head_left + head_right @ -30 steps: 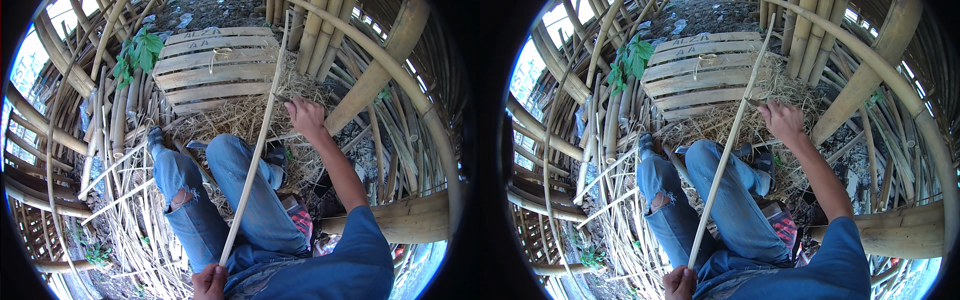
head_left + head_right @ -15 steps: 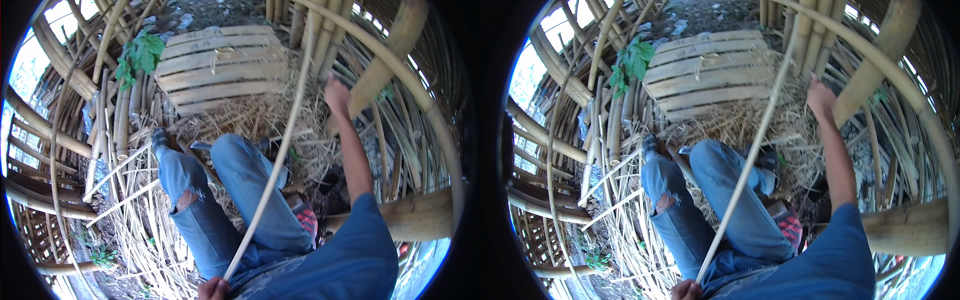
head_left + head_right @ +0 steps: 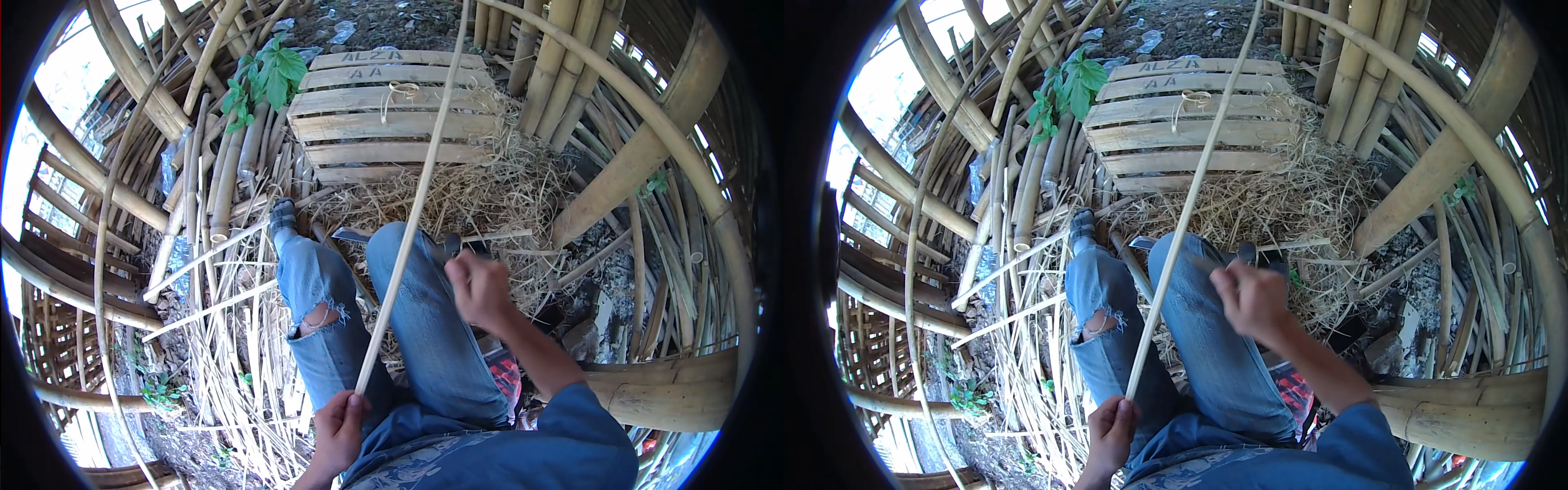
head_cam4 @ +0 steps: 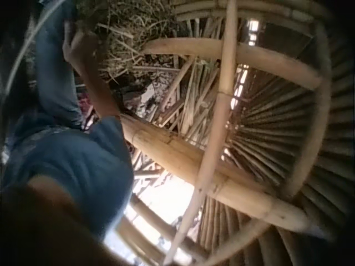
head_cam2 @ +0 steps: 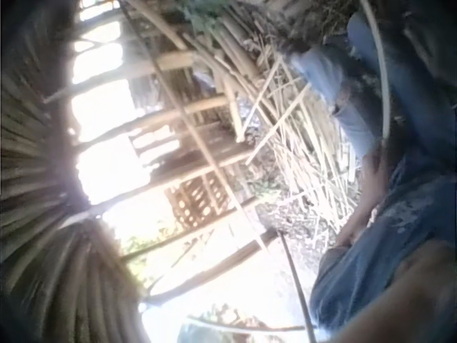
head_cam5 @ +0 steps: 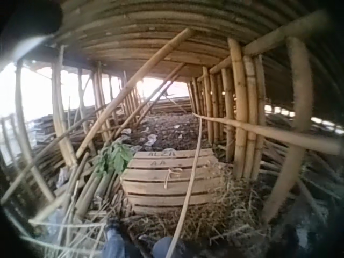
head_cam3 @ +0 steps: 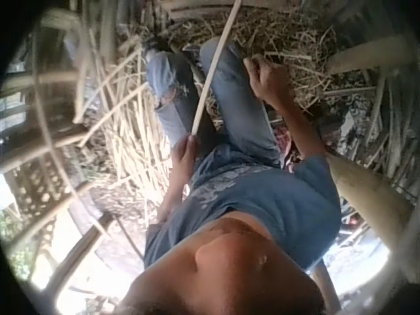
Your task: The person scrapes and whittles a long bamboo strip with a knife while holding it by hand.
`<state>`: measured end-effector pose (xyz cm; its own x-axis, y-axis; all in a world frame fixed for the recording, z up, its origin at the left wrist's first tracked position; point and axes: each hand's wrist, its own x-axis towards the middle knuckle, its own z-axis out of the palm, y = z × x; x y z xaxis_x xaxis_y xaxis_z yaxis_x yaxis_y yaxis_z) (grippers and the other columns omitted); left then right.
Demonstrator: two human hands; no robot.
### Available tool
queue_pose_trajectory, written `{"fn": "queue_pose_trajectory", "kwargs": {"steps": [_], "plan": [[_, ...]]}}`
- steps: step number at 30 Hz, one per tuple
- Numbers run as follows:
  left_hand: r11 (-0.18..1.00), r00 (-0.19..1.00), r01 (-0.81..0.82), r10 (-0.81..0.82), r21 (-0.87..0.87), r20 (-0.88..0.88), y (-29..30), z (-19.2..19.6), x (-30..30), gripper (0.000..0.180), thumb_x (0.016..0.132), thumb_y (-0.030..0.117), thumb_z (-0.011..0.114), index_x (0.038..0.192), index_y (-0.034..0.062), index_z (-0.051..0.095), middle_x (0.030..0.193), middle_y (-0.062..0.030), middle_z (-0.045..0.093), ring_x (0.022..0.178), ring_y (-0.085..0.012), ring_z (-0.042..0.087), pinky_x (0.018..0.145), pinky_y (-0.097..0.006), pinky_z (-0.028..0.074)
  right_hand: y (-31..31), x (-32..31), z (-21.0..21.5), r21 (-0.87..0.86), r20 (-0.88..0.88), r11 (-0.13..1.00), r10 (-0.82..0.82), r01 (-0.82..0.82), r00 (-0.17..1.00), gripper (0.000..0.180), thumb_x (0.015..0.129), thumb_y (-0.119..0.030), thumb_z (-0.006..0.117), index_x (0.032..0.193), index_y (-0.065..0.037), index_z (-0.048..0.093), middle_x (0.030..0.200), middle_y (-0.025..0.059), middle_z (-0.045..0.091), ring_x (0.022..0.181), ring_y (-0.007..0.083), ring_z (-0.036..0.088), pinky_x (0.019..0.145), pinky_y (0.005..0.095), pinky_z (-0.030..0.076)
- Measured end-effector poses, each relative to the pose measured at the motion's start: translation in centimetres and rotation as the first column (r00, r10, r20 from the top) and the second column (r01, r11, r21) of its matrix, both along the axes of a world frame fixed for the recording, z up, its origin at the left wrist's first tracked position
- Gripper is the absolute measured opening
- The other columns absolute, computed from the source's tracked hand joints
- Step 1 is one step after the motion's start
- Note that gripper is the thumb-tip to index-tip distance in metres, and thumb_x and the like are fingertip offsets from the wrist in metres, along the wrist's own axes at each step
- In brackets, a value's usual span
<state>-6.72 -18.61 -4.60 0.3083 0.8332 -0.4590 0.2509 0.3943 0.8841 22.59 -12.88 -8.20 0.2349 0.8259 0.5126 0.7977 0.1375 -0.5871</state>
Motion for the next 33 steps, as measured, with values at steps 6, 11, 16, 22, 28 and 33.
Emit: {"fn": "queue_pose_trajectory", "kwargs": {"steps": [6, 11, 16, 22, 28, 33], "plan": [[0.999, 0.992, 0.027, -0.031, 0.035, 0.121, 2.0, 0.7, 4.3, 0.026, 0.099, 0.020, 0.045, 0.084, 0.0027, 0.056, 0.062, 0.0043, 0.046, 0.051, -0.0023, 0.037, 0.046, -0.019, 0.026, -3.1, -5.2, 0.9, 0.029, 0.042, 0.969, 0.244, -0.246, 0.969, 0.033, 0.091, -0.030, 0.056, 0.068, -0.008, 0.049, 0.053, 0.0084, 0.050, 0.044, 0.0268, 0.054, 0.042, 0.0376, 0.041], [0.961, 0.945, 0.080, 0.011, -0.264, 0.326, 3.7, 2.8, 5.7, 0.031, 0.101, 0.027, 0.040, 0.084, 0.0032, 0.052, 0.061, 0.0045, 0.042, 0.050, -0.0030, 0.034, 0.044, -0.021, 0.025, -4.6, -6.0, 1.6, 0.006, 0.173, 0.945, 0.322, -0.328, 0.931, 0.039, 0.089, -0.038, 0.058, 0.066, -0.008, 0.046, 0.054, 0.0055, 0.043, 0.045, 0.0236, 0.049, 0.042, 0.0357, 0.038], [0.897, 0.882, 0.161, 0.056, -0.413, 0.468, 4.5, 3.0, 5.3, 0.033, 0.101, 0.028, 0.039, 0.081, 0.0037, 0.049, 0.056, 0.0030, 0.037, 0.044, -0.0055, 0.030, 0.040, -0.023, 0.022, -4.2, -4.9, 1.7, 0.018, 0.308, 0.956, 0.274, -0.293, 0.911, 0.045, 0.090, -0.044, 0.054, 0.063, -0.010, 0.043, 0.052, 0.0032, 0.037, 0.043, 0.0201, 0.045, 0.040, 0.0339, 0.035], [0.897, 0.899, 0.190, 0.005, -0.399, 0.439, 4.5, 3.5, 5.3, 0.035, 0.101, 0.028, 0.039, 0.079, 0.0032, 0.049, 0.053, 0.0031, 0.035, 0.043, -0.0059, 0.029, 0.040, -0.024, 0.021, -3.3, -3.4, 1.2, 0.116, 0.438, 0.967, 0.157, -0.229, 0.885, 0.054, 0.092, -0.055, 0.044, 0.059, -0.012, 0.037, 0.052, 0.0012, 0.032, 0.041, 0.0167, 0.039, 0.039, 0.0315, 0.031], [0.925, 0.917, 0.146, 0.006, -0.350, 0.399, 4.2, 4.2, 6.2, 0.035, 0.101, 0.028, 0.039, 0.079, 0.0031, 0.048, 0.054, 0.0043, 0.032, 0.042, -0.0051, 0.026, 0.039, -0.023, 0.020, -2.6, -2.5, 1.7, 0.163, 0.545, 0.970, 0.065, -0.181, 0.836, 0.055, 0.094, -0.055, 0.039, 0.058, -0.013, 0.035, 0.052, 0.0005, 0.031, 0.040, 0.0153, 0.037, 0.038, 0.0305, 0.030], [0.915, 0.918, 0.163, -0.004, -0.368, 0.397, 3.6, 4.4, 6.1, 0.034, 0.101, 0.026, 0.039, 0.078, 0.0025, 0.047, 0.052, 0.0047, 0.029, 0.040, -0.0049, 0.023, 0.038, -0.024, 0.017, -1.3, 0.4, 1.2, 0.236, 0.526, 0.971, -0.157, 0.034, 0.836, 0.055, 0.094, -0.054, 0.038, 0.058, -0.014, 0.037, 0.050, -0.0002, 0.032, 0.039, 0.0137, 0.037, 0.037, 0.0295, 0.031]]}}
